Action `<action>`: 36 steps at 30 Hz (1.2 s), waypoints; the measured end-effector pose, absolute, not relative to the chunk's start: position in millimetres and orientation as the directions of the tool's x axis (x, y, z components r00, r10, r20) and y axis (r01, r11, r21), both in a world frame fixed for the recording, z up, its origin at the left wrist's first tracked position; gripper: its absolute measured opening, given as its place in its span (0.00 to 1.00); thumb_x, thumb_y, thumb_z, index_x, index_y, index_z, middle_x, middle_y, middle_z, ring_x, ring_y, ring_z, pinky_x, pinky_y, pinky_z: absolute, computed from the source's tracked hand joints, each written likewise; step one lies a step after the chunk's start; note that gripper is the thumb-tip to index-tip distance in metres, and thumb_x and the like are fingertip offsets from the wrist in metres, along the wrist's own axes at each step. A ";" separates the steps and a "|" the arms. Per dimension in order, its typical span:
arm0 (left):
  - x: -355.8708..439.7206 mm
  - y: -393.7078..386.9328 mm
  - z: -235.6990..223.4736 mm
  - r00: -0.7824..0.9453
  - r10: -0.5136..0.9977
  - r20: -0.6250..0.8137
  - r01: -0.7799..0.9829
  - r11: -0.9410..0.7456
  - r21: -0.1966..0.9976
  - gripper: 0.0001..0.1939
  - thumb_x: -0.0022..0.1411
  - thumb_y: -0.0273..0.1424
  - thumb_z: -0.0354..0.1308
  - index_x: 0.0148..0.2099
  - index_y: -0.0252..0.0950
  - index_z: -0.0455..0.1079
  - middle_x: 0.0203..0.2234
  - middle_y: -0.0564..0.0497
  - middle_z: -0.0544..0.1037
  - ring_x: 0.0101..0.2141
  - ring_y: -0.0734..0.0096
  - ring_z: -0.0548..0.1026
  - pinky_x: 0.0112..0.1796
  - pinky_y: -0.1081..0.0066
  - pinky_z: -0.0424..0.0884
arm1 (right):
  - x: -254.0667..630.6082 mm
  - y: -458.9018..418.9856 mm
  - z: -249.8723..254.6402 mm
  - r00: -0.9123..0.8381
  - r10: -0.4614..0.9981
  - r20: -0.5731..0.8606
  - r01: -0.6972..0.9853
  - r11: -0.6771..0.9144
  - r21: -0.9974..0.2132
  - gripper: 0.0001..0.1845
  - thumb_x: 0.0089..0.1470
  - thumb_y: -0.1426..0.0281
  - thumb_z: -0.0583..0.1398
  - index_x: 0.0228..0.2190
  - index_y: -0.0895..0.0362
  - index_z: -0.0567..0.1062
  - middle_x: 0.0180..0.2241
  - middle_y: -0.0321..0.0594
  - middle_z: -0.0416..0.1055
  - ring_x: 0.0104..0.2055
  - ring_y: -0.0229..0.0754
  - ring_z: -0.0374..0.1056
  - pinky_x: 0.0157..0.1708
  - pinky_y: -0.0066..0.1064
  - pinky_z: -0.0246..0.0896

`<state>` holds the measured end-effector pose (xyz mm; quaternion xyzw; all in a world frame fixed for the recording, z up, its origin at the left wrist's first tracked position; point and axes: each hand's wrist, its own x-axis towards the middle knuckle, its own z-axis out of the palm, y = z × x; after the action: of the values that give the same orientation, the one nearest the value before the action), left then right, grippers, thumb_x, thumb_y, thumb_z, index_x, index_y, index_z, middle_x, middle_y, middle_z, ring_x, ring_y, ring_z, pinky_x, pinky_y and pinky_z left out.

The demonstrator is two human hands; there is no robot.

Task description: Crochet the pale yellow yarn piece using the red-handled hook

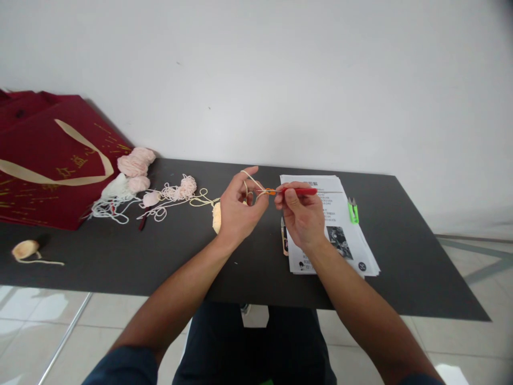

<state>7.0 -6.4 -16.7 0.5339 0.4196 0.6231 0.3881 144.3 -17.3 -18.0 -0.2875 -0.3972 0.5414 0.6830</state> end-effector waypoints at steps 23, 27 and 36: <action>5.4 -4.9 -20.7 -0.142 0.933 0.331 -0.074 -0.343 0.936 0.23 0.55 0.25 0.67 0.55 0.40 0.75 0.30 0.55 0.79 0.27 0.76 0.73 0.30 0.73 0.67 | 151.2 -14.0 -24.8 0.178 0.897 0.404 -0.408 0.441 -0.799 0.06 0.58 0.67 0.71 0.35 0.52 0.79 0.35 0.34 0.78 0.29 0.33 0.72 0.29 0.28 0.67; 4.8 -5.2 -20.6 -0.148 0.932 0.331 -0.067 -0.343 0.937 0.23 0.56 0.25 0.67 0.54 0.40 0.75 0.30 0.55 0.79 0.28 0.75 0.73 0.31 0.73 0.68 | 152.7 -13.3 -29.7 0.181 0.880 0.440 -0.377 0.475 -0.795 0.04 0.60 0.69 0.69 0.36 0.52 0.79 0.36 0.35 0.78 0.29 0.33 0.73 0.29 0.29 0.67; 4.3 -6.8 -17.4 -0.153 0.949 0.274 -0.108 -0.292 0.950 0.23 0.55 0.27 0.69 0.54 0.40 0.74 0.29 0.56 0.79 0.30 0.74 0.76 0.33 0.72 0.69 | 151.9 -14.3 -30.5 0.198 0.860 0.471 -0.312 0.511 -0.801 0.06 0.59 0.66 0.70 0.36 0.51 0.78 0.36 0.34 0.78 0.29 0.34 0.73 0.29 0.31 0.69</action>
<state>4.3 -6.8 -17.4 0.4976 0.4225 0.6311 0.4191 151.9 -14.3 -30.5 -0.2817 -0.4858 0.4066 0.7207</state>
